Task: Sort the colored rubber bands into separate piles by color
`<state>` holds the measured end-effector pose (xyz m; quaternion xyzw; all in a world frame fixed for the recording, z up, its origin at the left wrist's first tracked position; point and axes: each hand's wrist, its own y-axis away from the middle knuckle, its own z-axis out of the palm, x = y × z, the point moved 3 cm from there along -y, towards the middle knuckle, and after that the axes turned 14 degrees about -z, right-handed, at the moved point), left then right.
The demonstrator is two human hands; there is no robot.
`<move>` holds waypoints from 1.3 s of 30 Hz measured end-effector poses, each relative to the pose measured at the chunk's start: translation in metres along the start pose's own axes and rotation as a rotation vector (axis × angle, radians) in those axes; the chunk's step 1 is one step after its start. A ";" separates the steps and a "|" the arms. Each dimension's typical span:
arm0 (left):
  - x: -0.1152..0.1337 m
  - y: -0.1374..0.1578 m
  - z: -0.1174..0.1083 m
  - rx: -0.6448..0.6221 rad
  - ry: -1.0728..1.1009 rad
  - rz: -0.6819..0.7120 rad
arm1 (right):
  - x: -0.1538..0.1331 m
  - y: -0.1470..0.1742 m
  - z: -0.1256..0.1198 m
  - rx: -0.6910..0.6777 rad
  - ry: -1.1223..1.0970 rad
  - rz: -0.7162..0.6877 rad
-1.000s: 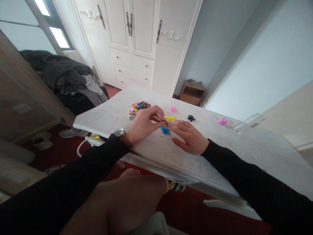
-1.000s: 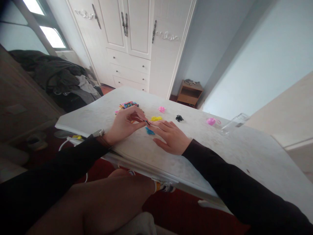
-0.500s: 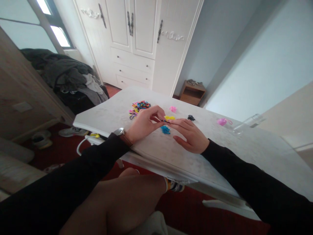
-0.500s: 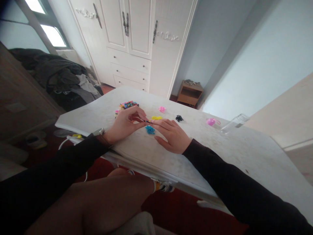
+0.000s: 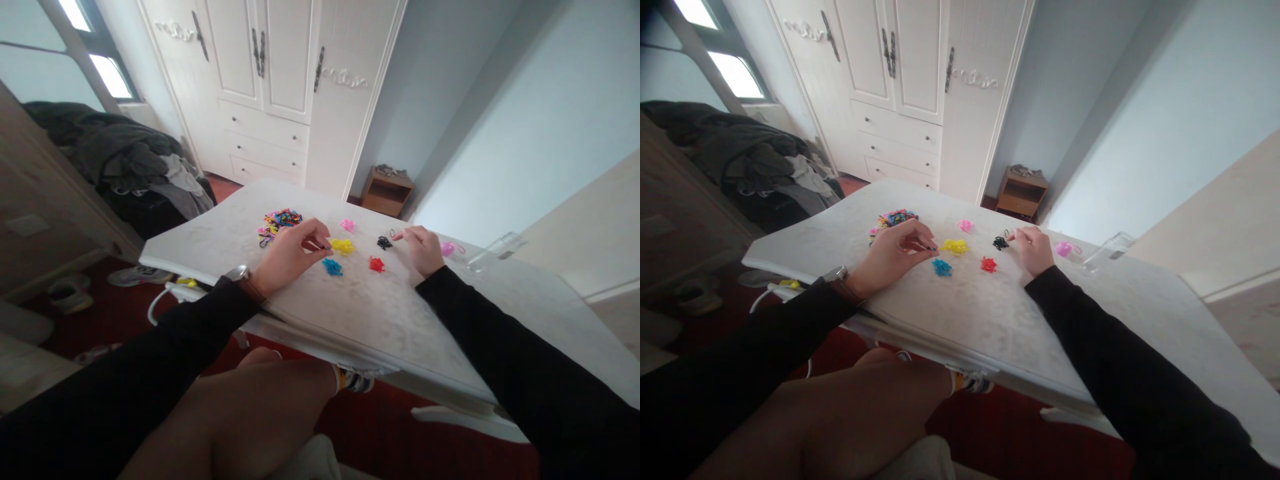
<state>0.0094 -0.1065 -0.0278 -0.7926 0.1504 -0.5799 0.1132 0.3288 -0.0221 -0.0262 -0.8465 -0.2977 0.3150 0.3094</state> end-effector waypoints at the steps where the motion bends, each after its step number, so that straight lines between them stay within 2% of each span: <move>1: 0.000 0.000 0.000 -0.003 0.000 0.001 | 0.004 0.001 0.002 -0.009 0.012 0.023; 9: 0.000 -0.001 0.000 0.003 -0.018 0.014 | 0.002 0.001 0.007 -0.030 0.111 0.105; 15: 0.000 0.000 0.000 0.001 -0.014 0.026 | 0.003 0.001 0.007 -0.101 0.167 0.183; 23: -0.001 0.000 0.000 -0.012 0.000 0.016 | -0.004 -0.001 0.006 -0.092 0.164 0.092; 26: 0.000 0.000 0.000 -0.011 0.012 0.009 | -0.013 -0.002 0.005 -0.058 0.139 -0.023; 31: 0.002 0.000 0.000 -0.018 0.035 0.006 | -0.053 -0.001 0.009 -0.089 0.090 -0.386; 36: 0.002 0.001 0.000 -0.002 0.052 0.012 | -0.105 0.011 0.018 -0.269 0.032 -0.741; 39: 0.002 0.000 -0.001 0.008 0.052 0.020 | -0.123 0.018 0.025 -0.371 -0.003 -0.850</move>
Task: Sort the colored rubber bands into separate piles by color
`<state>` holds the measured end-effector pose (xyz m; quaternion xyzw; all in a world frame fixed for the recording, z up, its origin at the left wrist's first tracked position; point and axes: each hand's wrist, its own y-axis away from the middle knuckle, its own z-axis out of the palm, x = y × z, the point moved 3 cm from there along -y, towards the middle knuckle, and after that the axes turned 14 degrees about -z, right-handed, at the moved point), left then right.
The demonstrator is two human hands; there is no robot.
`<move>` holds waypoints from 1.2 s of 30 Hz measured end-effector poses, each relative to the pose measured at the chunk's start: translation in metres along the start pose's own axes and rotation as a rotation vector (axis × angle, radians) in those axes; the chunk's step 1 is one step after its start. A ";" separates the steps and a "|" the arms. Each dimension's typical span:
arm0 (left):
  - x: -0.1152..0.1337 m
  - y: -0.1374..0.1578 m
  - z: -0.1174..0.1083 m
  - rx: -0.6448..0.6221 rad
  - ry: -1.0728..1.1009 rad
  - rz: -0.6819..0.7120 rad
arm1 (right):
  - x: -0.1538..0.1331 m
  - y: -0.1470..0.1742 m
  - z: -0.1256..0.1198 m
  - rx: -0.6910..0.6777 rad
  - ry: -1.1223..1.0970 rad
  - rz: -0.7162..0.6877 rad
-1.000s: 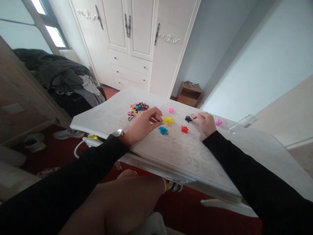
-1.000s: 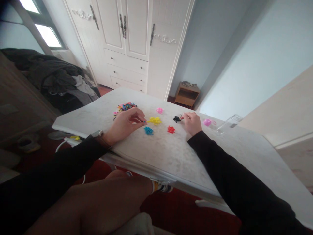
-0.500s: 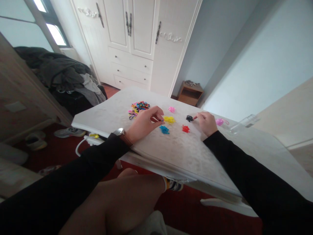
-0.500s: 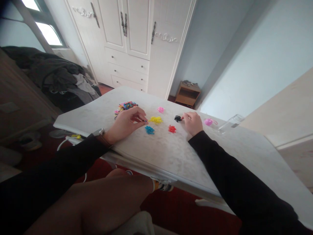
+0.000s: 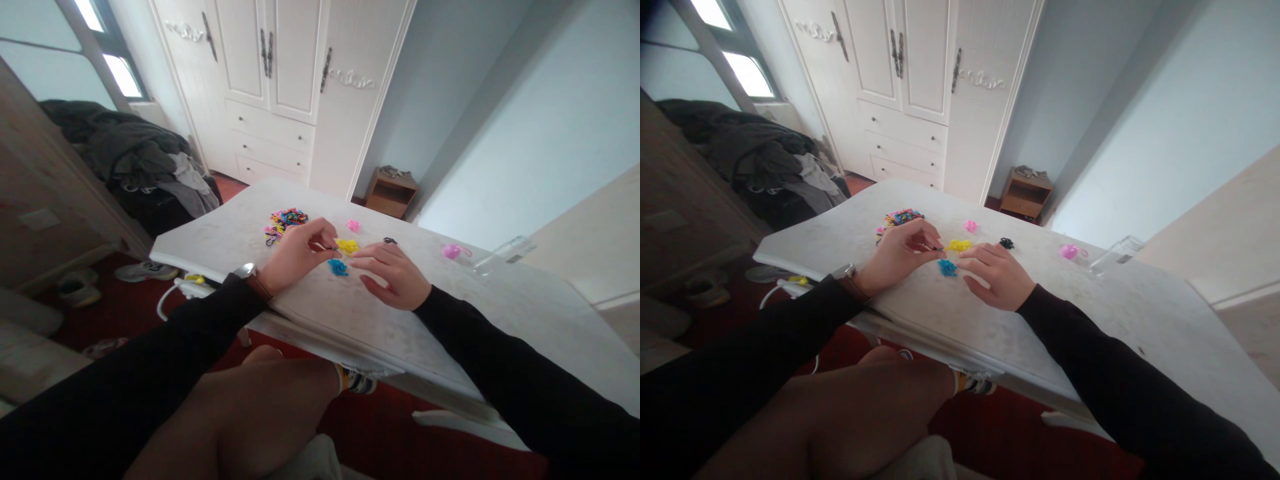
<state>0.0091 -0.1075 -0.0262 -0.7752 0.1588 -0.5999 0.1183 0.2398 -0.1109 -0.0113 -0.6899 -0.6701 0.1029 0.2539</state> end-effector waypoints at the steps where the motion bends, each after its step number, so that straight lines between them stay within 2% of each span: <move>1: -0.001 0.000 0.000 0.001 -0.002 0.001 | -0.003 -0.002 0.002 -0.022 -0.014 -0.014; 8: -0.005 -0.001 0.002 -0.046 0.046 -0.037 | -0.005 -0.002 0.013 -0.111 -0.056 -0.012; 19: -0.005 -0.001 0.001 -0.025 0.042 -0.071 | -0.006 -0.002 0.014 -0.115 -0.063 -0.002; 27: -0.008 -0.002 0.003 -0.068 0.095 -0.092 | -0.007 -0.001 0.015 -0.105 -0.058 -0.016; 36: -0.007 -0.002 0.005 -0.148 0.118 -0.096 | -0.006 -0.004 0.011 -0.081 -0.063 0.050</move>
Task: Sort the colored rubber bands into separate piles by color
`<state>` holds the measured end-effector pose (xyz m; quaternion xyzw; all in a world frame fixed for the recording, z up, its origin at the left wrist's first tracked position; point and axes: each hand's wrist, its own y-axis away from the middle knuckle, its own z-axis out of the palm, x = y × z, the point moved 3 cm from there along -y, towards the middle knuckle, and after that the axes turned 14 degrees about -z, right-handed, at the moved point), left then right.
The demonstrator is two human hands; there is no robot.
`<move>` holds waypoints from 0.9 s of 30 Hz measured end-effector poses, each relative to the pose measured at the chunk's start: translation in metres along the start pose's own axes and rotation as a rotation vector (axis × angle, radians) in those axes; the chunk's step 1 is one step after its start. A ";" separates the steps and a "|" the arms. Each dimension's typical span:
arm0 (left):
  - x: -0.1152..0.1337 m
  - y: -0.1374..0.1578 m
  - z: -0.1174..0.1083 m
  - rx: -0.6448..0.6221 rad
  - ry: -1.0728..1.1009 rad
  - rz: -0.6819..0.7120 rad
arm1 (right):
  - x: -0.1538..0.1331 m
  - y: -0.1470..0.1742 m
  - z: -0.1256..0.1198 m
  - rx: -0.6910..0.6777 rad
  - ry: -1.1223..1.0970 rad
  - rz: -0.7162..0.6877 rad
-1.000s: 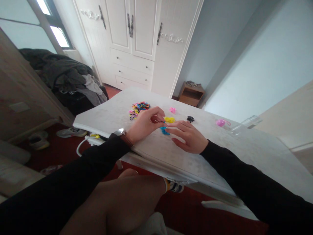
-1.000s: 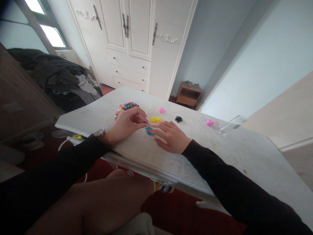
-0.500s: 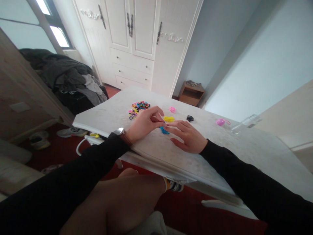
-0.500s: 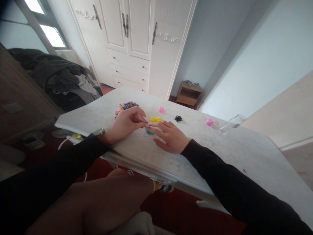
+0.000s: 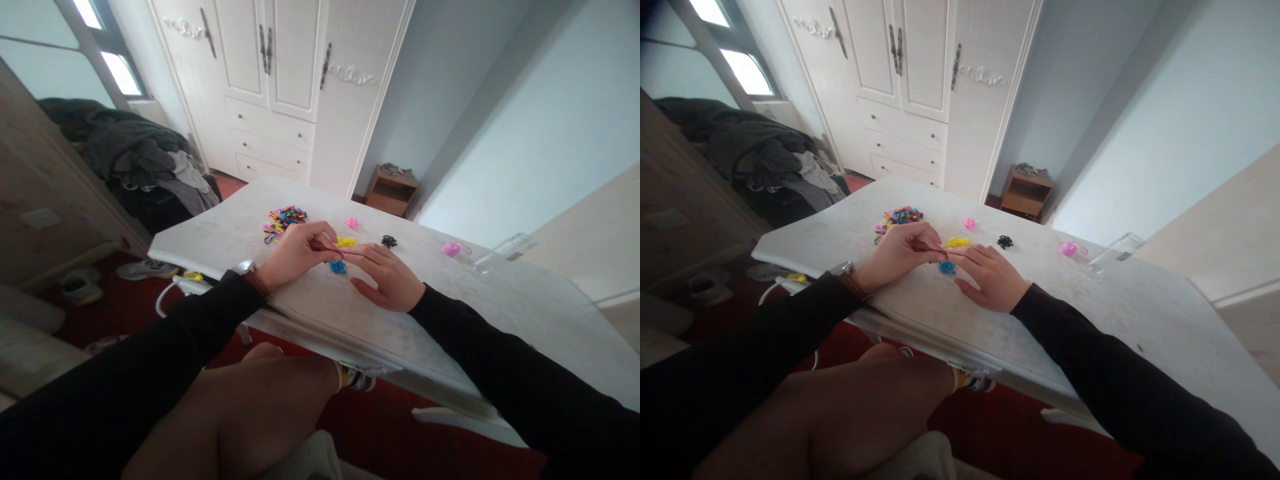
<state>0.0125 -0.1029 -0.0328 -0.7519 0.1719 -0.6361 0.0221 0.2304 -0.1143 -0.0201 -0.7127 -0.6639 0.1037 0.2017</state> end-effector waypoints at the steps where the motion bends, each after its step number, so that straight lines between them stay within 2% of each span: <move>1: 0.000 0.000 0.001 -0.012 0.012 -0.001 | 0.000 0.000 0.000 0.008 0.000 0.008; 16: -0.001 -0.001 0.001 -0.035 0.059 -0.056 | -0.001 0.003 0.000 0.005 -0.032 -0.068; 27: 0.003 -0.002 -0.002 0.066 0.048 -0.027 | 0.000 0.002 -0.006 0.054 0.031 -0.022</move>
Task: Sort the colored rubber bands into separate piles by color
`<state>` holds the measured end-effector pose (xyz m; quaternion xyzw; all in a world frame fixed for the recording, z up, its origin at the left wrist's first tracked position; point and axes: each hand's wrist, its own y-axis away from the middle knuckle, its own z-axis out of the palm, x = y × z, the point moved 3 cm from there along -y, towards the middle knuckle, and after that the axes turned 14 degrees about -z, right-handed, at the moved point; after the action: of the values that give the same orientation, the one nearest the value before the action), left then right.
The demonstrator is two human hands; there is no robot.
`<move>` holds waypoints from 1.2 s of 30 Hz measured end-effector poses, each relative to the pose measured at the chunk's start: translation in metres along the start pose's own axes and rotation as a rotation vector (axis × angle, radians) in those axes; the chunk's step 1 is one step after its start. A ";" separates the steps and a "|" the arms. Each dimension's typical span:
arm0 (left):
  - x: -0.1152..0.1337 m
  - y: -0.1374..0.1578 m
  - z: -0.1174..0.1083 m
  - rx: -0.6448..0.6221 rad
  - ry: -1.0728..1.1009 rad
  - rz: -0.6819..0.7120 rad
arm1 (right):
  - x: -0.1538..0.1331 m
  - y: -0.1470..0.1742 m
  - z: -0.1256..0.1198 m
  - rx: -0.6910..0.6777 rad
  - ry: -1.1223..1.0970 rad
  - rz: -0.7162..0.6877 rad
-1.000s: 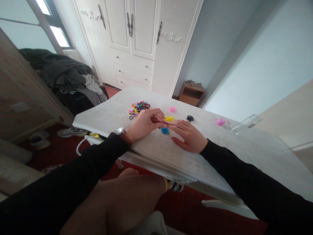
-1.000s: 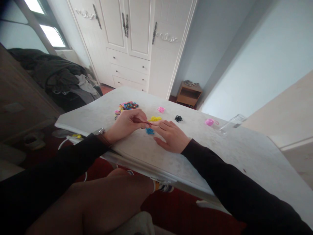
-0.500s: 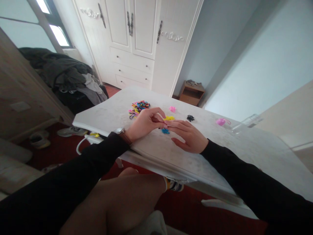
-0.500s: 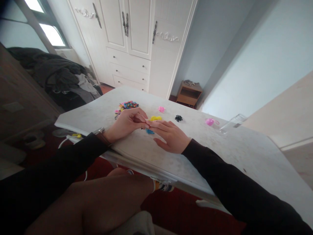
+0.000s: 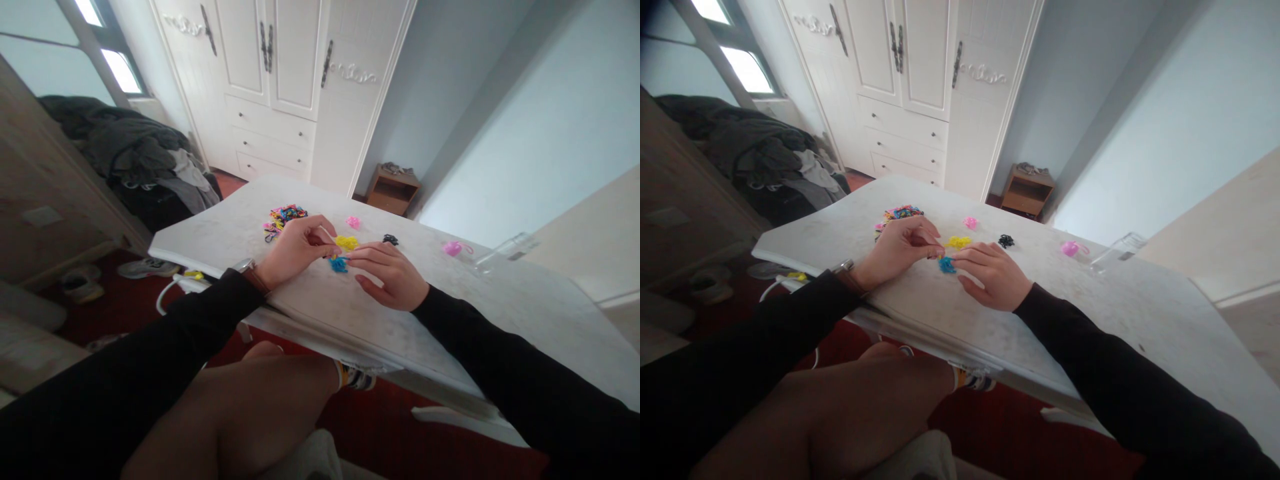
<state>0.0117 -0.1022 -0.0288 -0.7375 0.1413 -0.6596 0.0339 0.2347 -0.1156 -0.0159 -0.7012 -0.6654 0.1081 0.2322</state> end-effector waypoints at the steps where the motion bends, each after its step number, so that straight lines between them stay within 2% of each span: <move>1: 0.000 0.000 -0.001 0.015 -0.007 0.009 | 0.000 0.000 0.000 0.000 -0.001 -0.003; 8: -0.003 -0.002 -0.005 0.089 -0.084 0.033 | 0.002 0.002 0.007 -0.081 -0.041 -0.014; 12: -0.005 -0.003 -0.005 0.092 -0.104 0.034 | 0.002 0.002 0.007 -0.062 -0.034 -0.008; 23: -0.001 0.000 0.000 -0.006 -0.022 0.005 | -0.002 0.000 0.008 -0.125 -0.017 -0.018; 36: 0.000 0.000 0.001 -0.049 0.012 0.024 | -0.001 -0.001 0.006 -0.045 -0.057 0.004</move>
<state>0.0125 -0.1024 -0.0286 -0.7323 0.1662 -0.6600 0.0229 0.2310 -0.1153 -0.0204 -0.7041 -0.6726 0.1136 0.1973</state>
